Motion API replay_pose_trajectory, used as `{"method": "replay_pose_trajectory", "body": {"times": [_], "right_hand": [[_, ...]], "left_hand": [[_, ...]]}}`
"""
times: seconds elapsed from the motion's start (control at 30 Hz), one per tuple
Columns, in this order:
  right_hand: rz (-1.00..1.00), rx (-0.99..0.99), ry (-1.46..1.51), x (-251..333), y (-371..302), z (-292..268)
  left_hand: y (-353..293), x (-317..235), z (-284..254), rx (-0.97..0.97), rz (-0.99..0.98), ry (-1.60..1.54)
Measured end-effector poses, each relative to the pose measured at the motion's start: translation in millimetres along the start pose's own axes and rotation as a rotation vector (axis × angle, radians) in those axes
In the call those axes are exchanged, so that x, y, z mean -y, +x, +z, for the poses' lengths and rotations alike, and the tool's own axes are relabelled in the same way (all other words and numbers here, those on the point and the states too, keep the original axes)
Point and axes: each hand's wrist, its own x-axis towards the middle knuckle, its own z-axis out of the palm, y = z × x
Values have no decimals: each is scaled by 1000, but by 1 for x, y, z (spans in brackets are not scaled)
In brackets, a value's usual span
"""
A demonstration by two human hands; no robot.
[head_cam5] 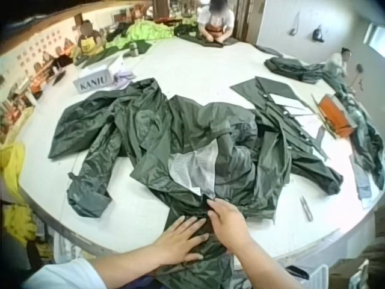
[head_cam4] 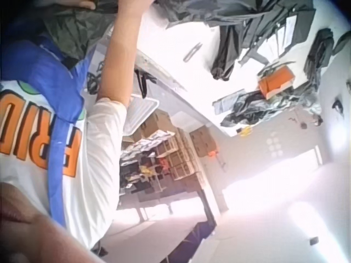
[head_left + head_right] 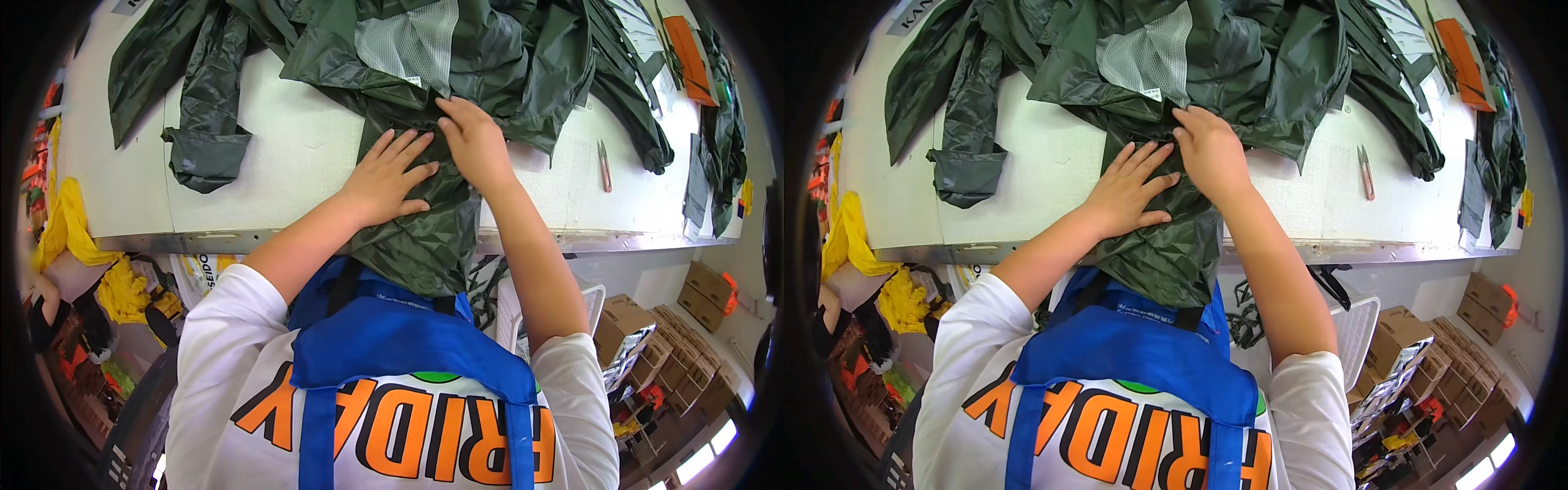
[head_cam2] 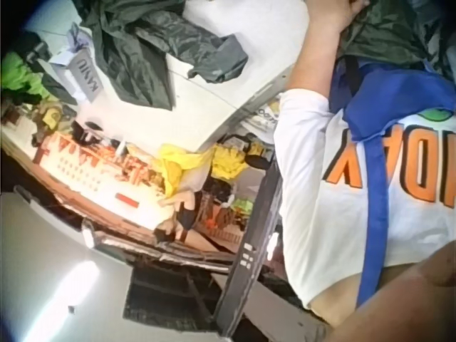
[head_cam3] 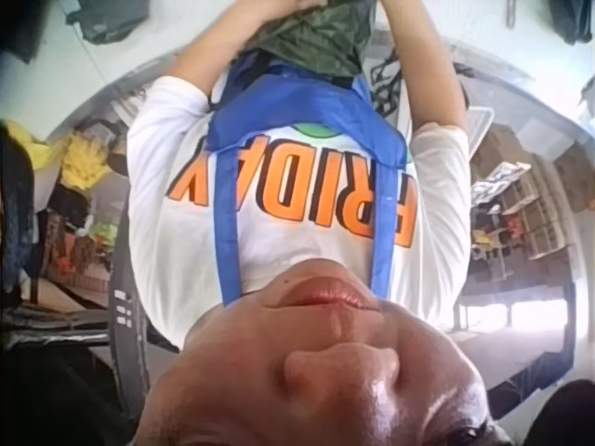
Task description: The person folds a dark green jacket on a white table, aligns edges, and places it into a clear plastic bag. The person then retrieves another green jacket from a basket, unfolds it, and begins folding it on the table.
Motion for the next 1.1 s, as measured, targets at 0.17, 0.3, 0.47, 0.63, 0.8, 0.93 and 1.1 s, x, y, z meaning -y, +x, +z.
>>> {"method": "replay_pose_trajectory", "body": {"times": [0.17,0.3,0.47,0.63,0.8,0.93,1.1], "right_hand": [[-356,405,-93,33,-25,-30],[-346,401,-161,24,-63,-55],[-267,714,-555,23,-121,-80],[-23,350,63,8,-118,-18],[566,-82,164,27,-87,5],[399,34,-104,26,-90,6],[-24,-144,-374,48,-89,-9]], "left_hand": [[-11,19,22,-343,-15,-364],[-8,10,3,-190,7,-148],[-14,7,11,-101,21,66],[-12,20,18,-90,92,24],[-15,37,-61,-411,-304,-1019],[-42,-32,-57,-185,32,-106],[-33,-14,0,-277,109,3]]}}
